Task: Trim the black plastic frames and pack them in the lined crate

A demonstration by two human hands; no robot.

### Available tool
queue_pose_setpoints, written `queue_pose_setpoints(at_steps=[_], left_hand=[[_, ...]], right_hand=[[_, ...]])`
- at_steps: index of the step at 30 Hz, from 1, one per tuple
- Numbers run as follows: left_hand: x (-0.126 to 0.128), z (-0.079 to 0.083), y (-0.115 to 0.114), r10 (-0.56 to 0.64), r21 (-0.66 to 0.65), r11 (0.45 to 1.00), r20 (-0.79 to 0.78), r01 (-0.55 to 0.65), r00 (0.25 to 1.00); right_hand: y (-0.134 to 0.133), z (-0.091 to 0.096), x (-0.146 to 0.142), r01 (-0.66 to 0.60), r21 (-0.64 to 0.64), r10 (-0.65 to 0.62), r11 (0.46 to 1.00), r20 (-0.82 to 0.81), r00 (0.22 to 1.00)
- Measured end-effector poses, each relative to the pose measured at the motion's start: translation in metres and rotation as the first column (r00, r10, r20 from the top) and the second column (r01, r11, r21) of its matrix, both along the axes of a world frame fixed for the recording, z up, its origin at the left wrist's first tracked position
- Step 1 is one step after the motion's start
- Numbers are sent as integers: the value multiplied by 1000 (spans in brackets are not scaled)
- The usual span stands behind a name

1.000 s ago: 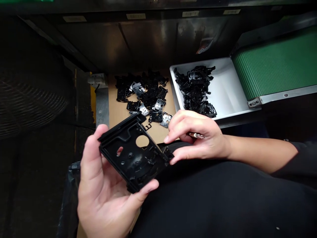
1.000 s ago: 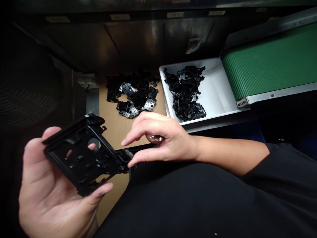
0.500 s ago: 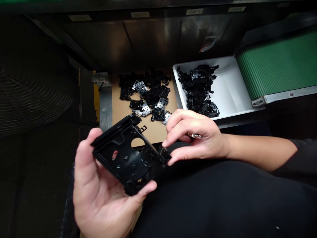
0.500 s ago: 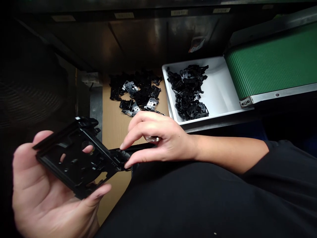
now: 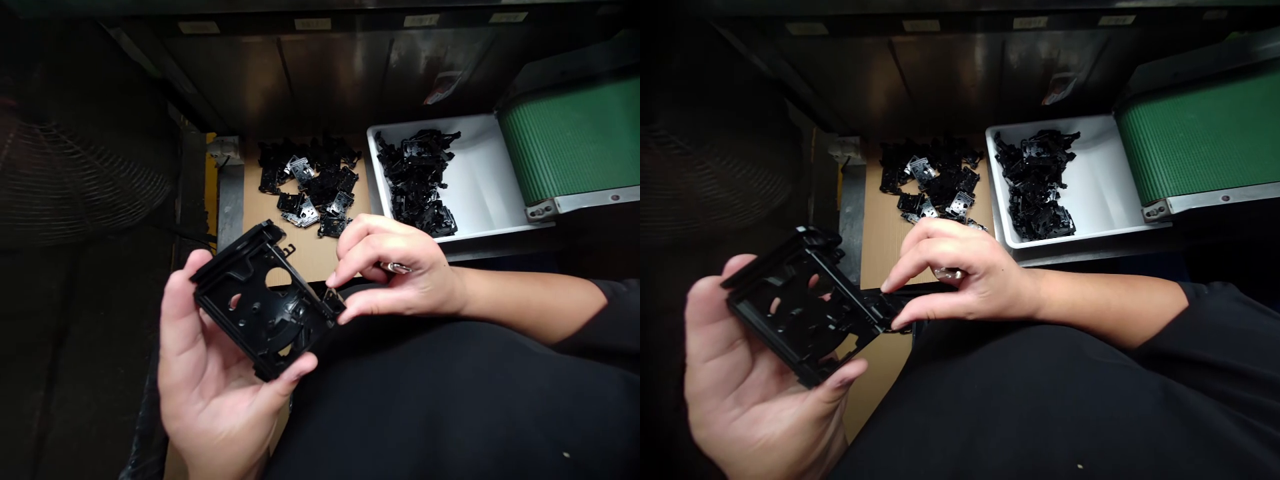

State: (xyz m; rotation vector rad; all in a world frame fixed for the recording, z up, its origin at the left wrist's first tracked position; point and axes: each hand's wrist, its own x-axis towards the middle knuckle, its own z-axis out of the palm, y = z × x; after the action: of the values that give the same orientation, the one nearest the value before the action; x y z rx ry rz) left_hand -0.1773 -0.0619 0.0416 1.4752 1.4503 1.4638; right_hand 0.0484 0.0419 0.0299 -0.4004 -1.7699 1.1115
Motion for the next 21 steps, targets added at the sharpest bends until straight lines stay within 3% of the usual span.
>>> queue_pose_setpoints(at_steps=[21], left_hand=[[-48,-4,-19,65,11,998,-48,-65,997]], right_hand=[[-4,0,-54,-98,-38,98,994,-6,995]])
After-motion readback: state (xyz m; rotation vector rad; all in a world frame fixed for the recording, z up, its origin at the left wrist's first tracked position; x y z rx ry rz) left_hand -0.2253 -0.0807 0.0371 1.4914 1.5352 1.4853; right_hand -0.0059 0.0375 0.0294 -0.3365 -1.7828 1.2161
